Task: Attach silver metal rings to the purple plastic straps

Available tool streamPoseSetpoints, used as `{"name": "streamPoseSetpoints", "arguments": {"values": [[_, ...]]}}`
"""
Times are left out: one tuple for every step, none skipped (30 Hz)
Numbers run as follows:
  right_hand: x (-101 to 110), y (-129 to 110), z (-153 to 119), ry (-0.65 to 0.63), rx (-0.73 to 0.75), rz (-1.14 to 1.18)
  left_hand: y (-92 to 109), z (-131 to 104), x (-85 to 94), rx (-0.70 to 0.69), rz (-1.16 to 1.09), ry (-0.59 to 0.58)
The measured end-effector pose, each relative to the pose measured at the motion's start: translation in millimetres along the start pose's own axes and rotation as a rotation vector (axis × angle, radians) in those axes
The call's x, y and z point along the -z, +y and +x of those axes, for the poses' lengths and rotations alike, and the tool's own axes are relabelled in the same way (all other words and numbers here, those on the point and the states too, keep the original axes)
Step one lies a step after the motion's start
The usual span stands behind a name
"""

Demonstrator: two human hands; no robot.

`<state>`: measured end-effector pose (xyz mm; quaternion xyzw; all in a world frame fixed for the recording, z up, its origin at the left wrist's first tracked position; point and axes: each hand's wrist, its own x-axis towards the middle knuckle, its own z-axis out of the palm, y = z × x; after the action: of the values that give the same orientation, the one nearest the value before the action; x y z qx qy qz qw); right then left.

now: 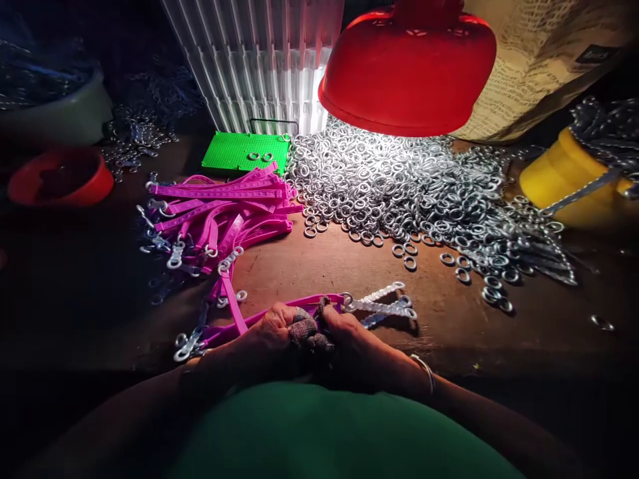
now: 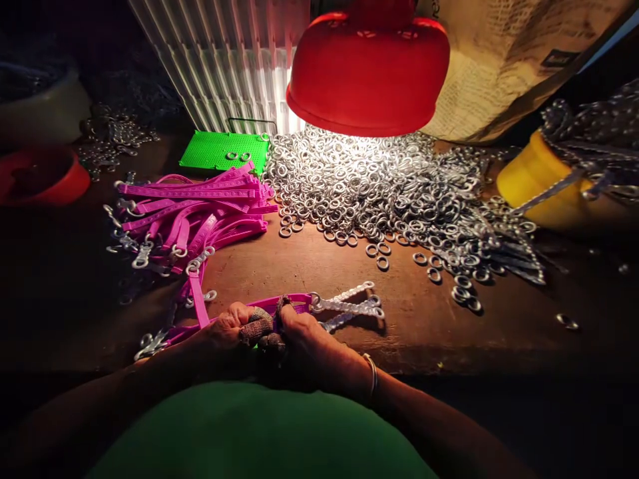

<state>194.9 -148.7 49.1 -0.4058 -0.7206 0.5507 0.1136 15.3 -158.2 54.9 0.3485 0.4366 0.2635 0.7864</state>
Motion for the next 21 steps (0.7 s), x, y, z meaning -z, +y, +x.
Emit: {"name": "streamPoseSetpoints", "arguments": {"values": [[1,-1,1,-0.021,0.01,-0.04,-2,2,0.3,0.019,-0.034,-0.005],[2,-2,2,-0.042,0.016,-0.071,-3,4,0.6,0.036,-0.062,-0.016],[2,-3,3,-0.064,0.022,-0.082,-3,4,0.8,0.049,-0.079,-0.017],[3,-4,4,-0.093,0.029,-0.082,-4,4,0.9,0.054,-0.088,-0.011],[4,-5,4,-0.114,0.037,-0.084,-4,4,0.7,0.056,-0.093,-0.004],[5,-6,5,-0.126,0.05,-0.098,-3,3,0.5,0.053,-0.095,0.006],[6,-7,5,-0.124,0.064,-0.128,-2,3,0.3,0.052,-0.091,0.009],[8,-9,5,-0.109,0.079,-0.175,-1,2,0.2,0.051,-0.08,0.01],[10,-11,5,-0.085,0.1,-0.238,0,2,0.3,0.049,-0.061,0.009],[12,-12,5,-0.059,0.128,-0.309,1,2,0.7,0.046,-0.033,0.005],[15,-14,5,-0.043,0.162,-0.376,1,3,1.4,0.038,0.002,0.0],[17,-15,4,-0.04,0.195,-0.433,2,4,2.5,0.022,0.043,0.0],[19,-16,5,-0.041,0.221,-0.486,3,6,3.8,0.001,0.091,0.002],[21,-16,5,-0.046,0.237,-0.534,4,8,5.2,-0.029,0.142,0.019],[24,-15,5,-0.044,0.24,-0.576,4,12,6.6,-0.068,0.206,0.05],[26,-12,6,-0.03,0.228,-0.611,5,15,7.7,-0.108,0.29,0.079],[29,-9,6,-0.008,0.211,-0.638,6,20,8.3,-0.159,0.39,0.102],[32,-4,6,0.015,0.198,-0.66,7,24,8.3,-0.215,0.5,0.133],[36,1,5,0.037,0.193,-0.681,7,28,7.7,-0.27,0.597,0.166],[40,6,3,0.054,0.198,-0.703,6,32,7.0,-0.314,0.671,0.193],[46,12,1,0.072,0.208,-0.727,5,36,6.3,-0.356,0.729,0.218]]}}
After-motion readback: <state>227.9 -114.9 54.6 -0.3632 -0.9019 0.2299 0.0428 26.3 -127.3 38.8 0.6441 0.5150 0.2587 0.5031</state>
